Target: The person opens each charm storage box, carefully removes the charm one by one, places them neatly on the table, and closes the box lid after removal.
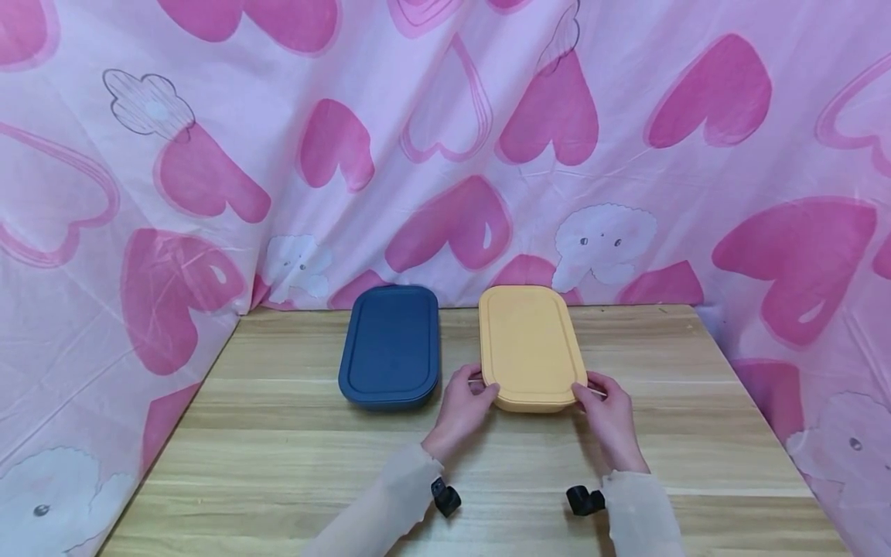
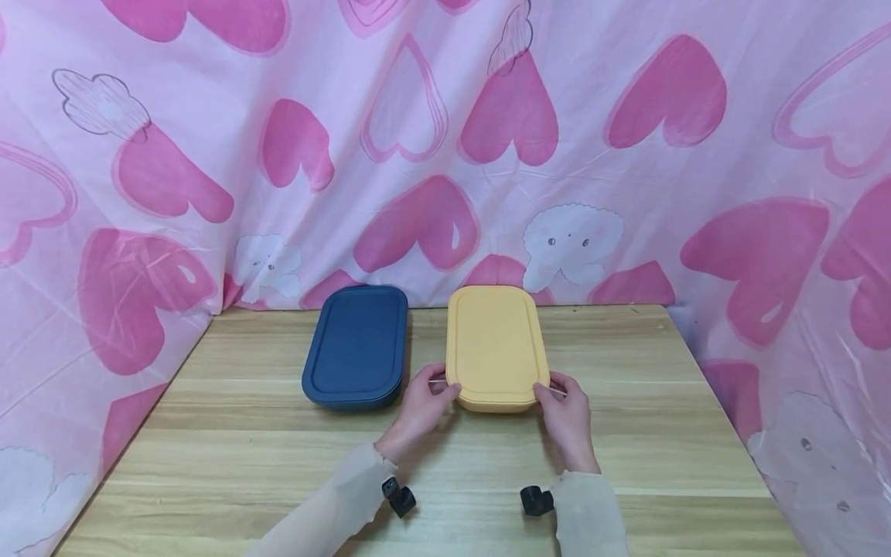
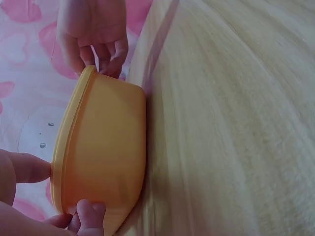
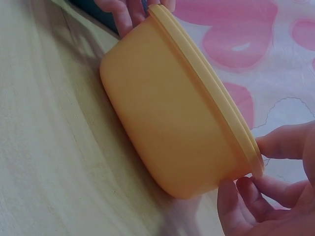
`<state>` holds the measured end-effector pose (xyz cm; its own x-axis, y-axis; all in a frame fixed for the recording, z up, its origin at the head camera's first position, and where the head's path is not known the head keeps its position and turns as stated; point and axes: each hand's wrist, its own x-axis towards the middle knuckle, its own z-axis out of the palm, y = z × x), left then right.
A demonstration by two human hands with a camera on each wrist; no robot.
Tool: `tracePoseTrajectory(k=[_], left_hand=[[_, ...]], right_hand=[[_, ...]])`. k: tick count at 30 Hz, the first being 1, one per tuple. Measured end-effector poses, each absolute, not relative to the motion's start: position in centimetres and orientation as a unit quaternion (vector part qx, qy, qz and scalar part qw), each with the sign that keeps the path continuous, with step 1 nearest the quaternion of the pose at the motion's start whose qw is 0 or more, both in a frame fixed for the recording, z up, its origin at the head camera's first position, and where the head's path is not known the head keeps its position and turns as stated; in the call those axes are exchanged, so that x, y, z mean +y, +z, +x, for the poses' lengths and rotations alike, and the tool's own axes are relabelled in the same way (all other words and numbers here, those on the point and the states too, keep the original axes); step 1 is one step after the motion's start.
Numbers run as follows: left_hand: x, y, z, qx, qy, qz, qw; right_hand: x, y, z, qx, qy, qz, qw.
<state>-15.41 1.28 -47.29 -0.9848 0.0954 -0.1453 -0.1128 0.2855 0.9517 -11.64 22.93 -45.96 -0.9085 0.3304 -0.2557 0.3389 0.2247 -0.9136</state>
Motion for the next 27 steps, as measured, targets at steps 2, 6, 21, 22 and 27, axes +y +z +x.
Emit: tracePoseTrajectory(k=[2, 6, 21, 22, 27], left_hand=[[1.28, -47.24, -15.36, 0.803, 0.59, -0.001, 0.083], [1.25, -47.02, -15.3, 0.814, 0.577, 0.007, 0.071], [1.21, -46.31, -15.47, 0.828, 0.557, 0.002, 0.069], [1.22, -46.35, -15.52, 0.827, 0.558, 0.001, 0.069], [1.19, -46.35, -15.77, 0.823, 0.563, -0.008, 0.074]], right_hand=[[22.98, -45.92, -11.66, 0.785, -0.582, 0.214, 0.005], [23.06, -45.82, -11.78, 0.79, -0.574, 0.214, 0.007], [23.33, -45.34, -12.09, 0.794, -0.569, 0.213, 0.002], [23.34, -45.3, -12.12, 0.795, -0.569, 0.212, -0.002], [23.42, -45.25, -12.27, 0.798, -0.565, 0.209, -0.01]])
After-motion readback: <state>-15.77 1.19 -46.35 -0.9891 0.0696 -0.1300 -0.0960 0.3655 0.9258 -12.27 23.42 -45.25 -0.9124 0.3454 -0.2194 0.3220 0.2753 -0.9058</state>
